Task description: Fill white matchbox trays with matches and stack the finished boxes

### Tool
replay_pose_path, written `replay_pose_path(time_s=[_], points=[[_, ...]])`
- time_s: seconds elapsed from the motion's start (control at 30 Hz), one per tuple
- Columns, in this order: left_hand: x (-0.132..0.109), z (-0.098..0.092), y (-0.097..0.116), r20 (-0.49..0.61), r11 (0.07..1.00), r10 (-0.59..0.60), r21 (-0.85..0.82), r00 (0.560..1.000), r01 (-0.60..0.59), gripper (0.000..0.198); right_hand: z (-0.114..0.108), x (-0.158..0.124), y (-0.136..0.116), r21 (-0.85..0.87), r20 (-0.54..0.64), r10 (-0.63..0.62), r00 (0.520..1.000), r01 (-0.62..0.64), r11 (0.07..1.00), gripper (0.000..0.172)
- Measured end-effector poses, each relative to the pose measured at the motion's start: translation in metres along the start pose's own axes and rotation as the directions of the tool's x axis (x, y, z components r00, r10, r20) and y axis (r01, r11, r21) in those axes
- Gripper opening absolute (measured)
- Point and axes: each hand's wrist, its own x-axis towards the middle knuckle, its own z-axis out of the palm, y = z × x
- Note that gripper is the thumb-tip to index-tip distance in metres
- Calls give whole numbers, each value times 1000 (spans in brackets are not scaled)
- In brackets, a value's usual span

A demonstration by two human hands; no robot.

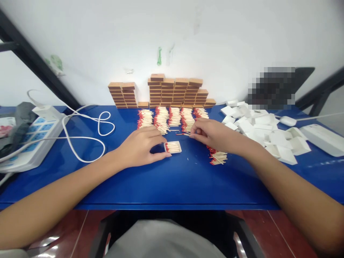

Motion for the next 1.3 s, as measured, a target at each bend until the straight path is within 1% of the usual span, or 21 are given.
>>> replay_pose_path(time_s=[0.1,0.23,0.37,0.53,0.7,0.9,1.13,1.3], points=[[0,0,0,-6,1000,3,-1,1000,-3,31,6,2,-4,16,-28,-26,999,27,1000,16],[-1,1,0,1,1000,9,6,1000,-9,32,16,5,-7,-17,-40,-56,998,56,998,13],[-1,1,-1,1,1000,5,7,1000,-5,32,20,7,-4,-44,-60,-86,995,83,996,10],[0,0,0,12,1000,-9,7,1000,9,31,18,6,-3,-66,-54,-85,995,82,994,13],[0,0,0,20,1000,-12,12,1000,12,34,16,5,-8,-60,-19,-51,999,49,997,16],[0,-1,1,25,1000,-30,1,999,29,31,12,3,-14,-29,6,-31,1000,31,999,16],[0,-1,1,31,1000,-29,-8,999,30,32,5,-2,-22,20,-75,-59,995,60,998,15],[1,-1,2,35,1000,-29,1,999,29,32,2,-4,-32,66,-78,-87,993,92,994,15]])
